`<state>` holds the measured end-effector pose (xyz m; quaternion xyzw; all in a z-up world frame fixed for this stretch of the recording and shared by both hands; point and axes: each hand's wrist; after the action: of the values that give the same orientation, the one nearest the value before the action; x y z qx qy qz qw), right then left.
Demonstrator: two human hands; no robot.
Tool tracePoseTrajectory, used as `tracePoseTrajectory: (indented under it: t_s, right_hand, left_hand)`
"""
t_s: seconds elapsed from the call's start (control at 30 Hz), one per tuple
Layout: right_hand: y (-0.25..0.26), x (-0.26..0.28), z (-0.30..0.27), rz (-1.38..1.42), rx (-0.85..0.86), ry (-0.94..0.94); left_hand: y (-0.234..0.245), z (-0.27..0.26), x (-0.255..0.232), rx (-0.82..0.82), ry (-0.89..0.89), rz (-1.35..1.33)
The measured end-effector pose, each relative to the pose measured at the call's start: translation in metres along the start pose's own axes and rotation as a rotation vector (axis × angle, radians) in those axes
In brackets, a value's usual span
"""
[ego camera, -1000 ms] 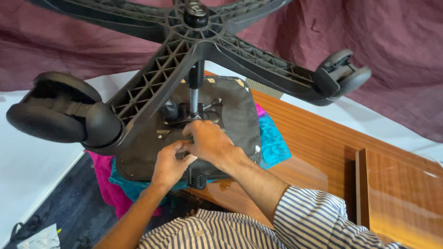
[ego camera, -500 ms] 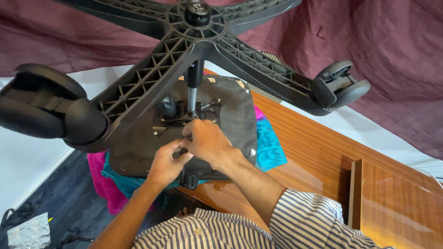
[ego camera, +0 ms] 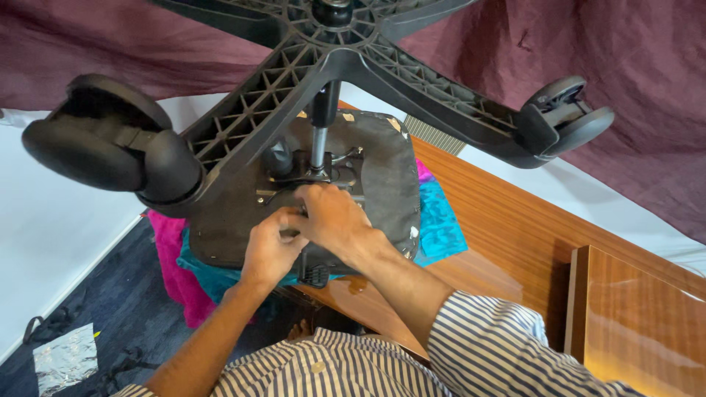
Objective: The person uses an Allen key to tighten screws on the underside of an office chair seat, securing the gas lift and base assembly. The chair is inverted on a wooden surface with colorful cloths underneath.
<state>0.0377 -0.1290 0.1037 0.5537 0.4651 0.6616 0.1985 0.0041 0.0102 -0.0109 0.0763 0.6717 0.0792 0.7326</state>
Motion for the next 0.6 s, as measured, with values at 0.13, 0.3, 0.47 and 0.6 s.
tracePoseTrajectory:
  t_s: [0.13, 0.3, 0.47, 0.6]
  right_hand:
    - [0.003, -0.003, -0.007, 0.137, 0.033, 0.218]
    - [0.006, 0.013, -0.002, -0.084, 0.099, -0.198]
    - [0.006, 0.012, -0.005, 0.046, -0.126, 0.228]
    - [0.005, 0.013, -0.008, 0.124, -0.139, 0.227]
  left_hand:
    - [0.004, 0.003, 0.008, 0.054, -0.07, 0.042]
    - [0.008, -0.005, -0.004, -0.047, 0.001, 0.379]
    - [0.016, -0.001, -0.016, 0.021, 0.111, 0.063]
    - [0.016, -0.005, -0.023, 0.008, -0.059, 0.167]
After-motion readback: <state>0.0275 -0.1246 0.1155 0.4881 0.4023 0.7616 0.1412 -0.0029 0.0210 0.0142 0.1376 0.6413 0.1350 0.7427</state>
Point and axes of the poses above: each hand's wrist, its own z-axis towards the middle knuckle, its own y-axis out of the back of the hand, x = y × z, and after that the axes turned 3 degrees about x, right-handed
